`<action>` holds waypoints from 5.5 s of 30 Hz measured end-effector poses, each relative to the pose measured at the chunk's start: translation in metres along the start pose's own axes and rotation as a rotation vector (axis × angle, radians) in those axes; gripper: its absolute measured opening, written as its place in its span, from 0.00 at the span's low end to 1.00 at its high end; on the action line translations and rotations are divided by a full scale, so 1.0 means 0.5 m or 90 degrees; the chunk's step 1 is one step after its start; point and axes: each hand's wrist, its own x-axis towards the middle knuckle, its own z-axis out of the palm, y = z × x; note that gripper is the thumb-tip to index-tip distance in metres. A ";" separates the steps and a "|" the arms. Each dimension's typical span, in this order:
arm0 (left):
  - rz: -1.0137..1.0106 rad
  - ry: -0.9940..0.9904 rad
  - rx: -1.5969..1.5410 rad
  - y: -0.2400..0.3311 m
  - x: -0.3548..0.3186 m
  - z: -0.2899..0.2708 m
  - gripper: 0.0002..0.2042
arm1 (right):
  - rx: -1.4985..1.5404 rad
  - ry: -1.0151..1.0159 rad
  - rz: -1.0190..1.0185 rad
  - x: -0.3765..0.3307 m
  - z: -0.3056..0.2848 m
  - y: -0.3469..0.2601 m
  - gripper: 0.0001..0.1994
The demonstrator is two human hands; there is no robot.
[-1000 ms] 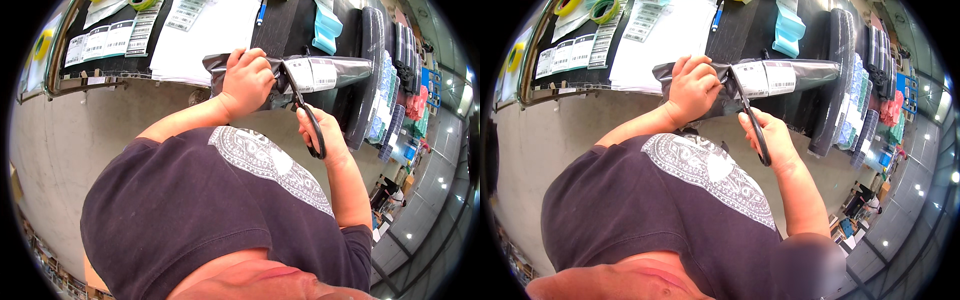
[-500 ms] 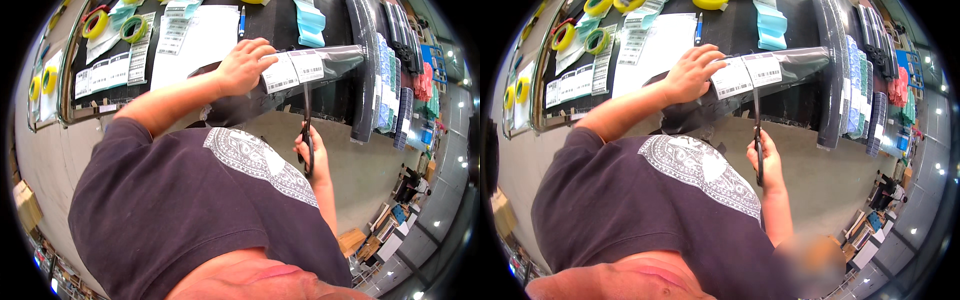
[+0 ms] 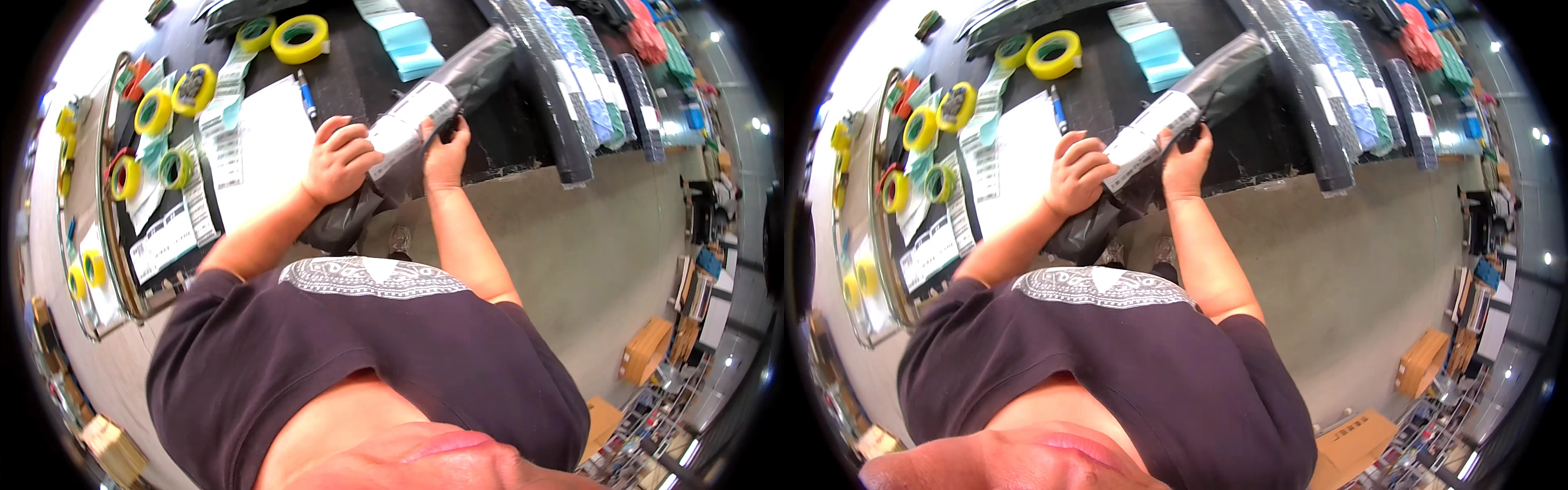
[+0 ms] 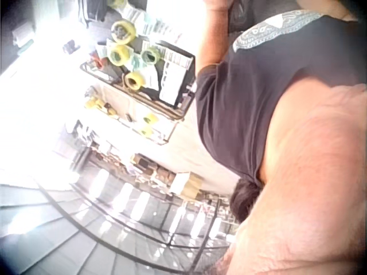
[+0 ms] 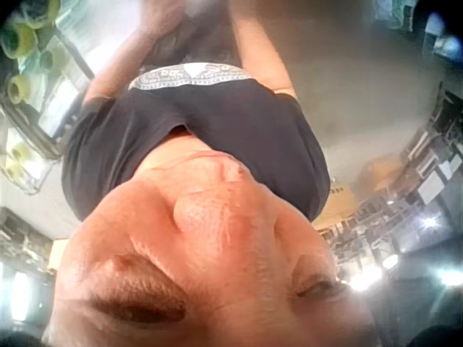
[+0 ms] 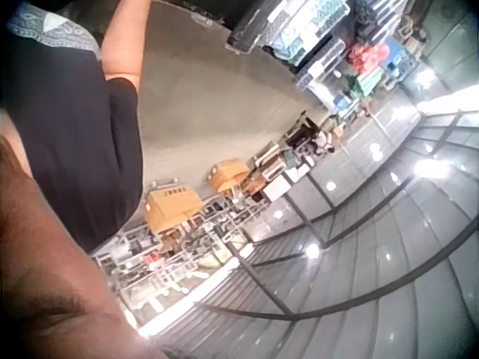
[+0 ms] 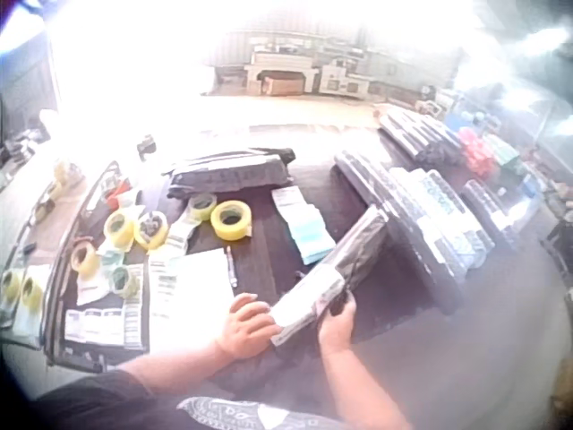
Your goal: The person uses scissors to cut open a black plastic mailer, removes a cylindrical object wrapped in plastic, and places it into a new black mailer. They then seal the new mailer and affix a shipping label to it.
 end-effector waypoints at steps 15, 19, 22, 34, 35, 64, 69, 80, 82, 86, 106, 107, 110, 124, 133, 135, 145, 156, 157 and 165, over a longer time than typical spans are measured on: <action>-0.269 -0.103 0.058 0.146 -0.001 0.019 0.14 | -0.064 -0.201 0.152 0.020 -0.173 -0.168 0.28; -0.310 -0.164 -0.081 0.184 -0.012 -0.007 0.08 | 0.008 -0.287 0.352 -0.086 -0.262 -0.204 0.21; -0.592 -0.301 -0.279 0.209 -0.013 -0.006 0.10 | 0.136 -0.349 0.452 -0.125 -0.300 -0.217 0.23; -1.391 0.383 -1.121 0.181 -0.036 0.034 0.10 | 0.078 -0.495 0.470 -0.130 -0.297 -0.267 0.22; -1.400 0.403 -1.100 0.181 -0.029 0.039 0.10 | 0.079 -0.502 0.477 -0.127 -0.301 -0.270 0.22; -1.332 0.466 -1.117 0.216 0.028 0.082 0.07 | 0.183 -0.392 0.683 -0.202 -0.254 -0.267 0.19; -1.318 0.456 -1.145 0.219 0.031 0.086 0.07 | 0.196 -0.378 0.668 -0.197 -0.234 -0.276 0.20; -1.281 0.441 -1.217 0.217 0.013 0.100 0.08 | 0.110 -0.367 0.612 -0.194 -0.211 -0.288 0.20; -1.290 0.437 -1.211 0.215 0.013 0.101 0.08 | 0.077 -0.373 0.594 -0.192 -0.208 -0.296 0.20; -1.300 0.426 -1.214 0.215 0.015 0.097 0.08 | 0.054 -0.364 0.567 -0.184 -0.199 -0.298 0.19; -1.293 0.408 -1.288 0.212 0.019 0.089 0.08 | 0.029 -0.348 0.540 -0.146 -0.151 -0.305 0.20; -1.289 0.406 -1.297 0.212 0.014 0.092 0.08 | 0.027 -0.349 0.539 -0.141 -0.148 -0.304 0.20; -1.287 0.398 -1.299 0.212 0.014 0.092 0.07 | 0.034 -0.354 0.542 -0.140 -0.146 -0.302 0.21; -1.259 0.401 -1.297 0.212 0.017 0.089 0.07 | -0.027 -0.364 0.525 -0.121 -0.139 -0.312 0.19; -1.254 0.390 -1.295 0.209 0.009 0.094 0.07 | -0.042 -0.367 0.511 -0.120 -0.132 -0.307 0.19; -1.280 0.401 -1.256 0.209 0.012 0.094 0.06 | -0.068 -0.367 0.504 -0.122 -0.127 -0.310 0.19; -1.309 0.392 -1.259 0.206 0.013 0.080 0.07 | 0.037 -0.363 0.584 -0.120 -0.156 -0.320 0.20; -1.295 0.376 -1.266 0.198 0.006 0.081 0.07 | -0.027 -0.374 0.567 -0.117 -0.136 -0.319 0.20; -1.296 0.372 -1.259 0.198 0.006 0.078 0.07 | -0.012 -0.370 0.578 -0.118 -0.141 -0.321 0.20; -1.393 0.150 -1.108 0.189 0.007 0.038 0.11 | 0.014 -0.368 0.599 -0.103 -0.152 -0.328 0.17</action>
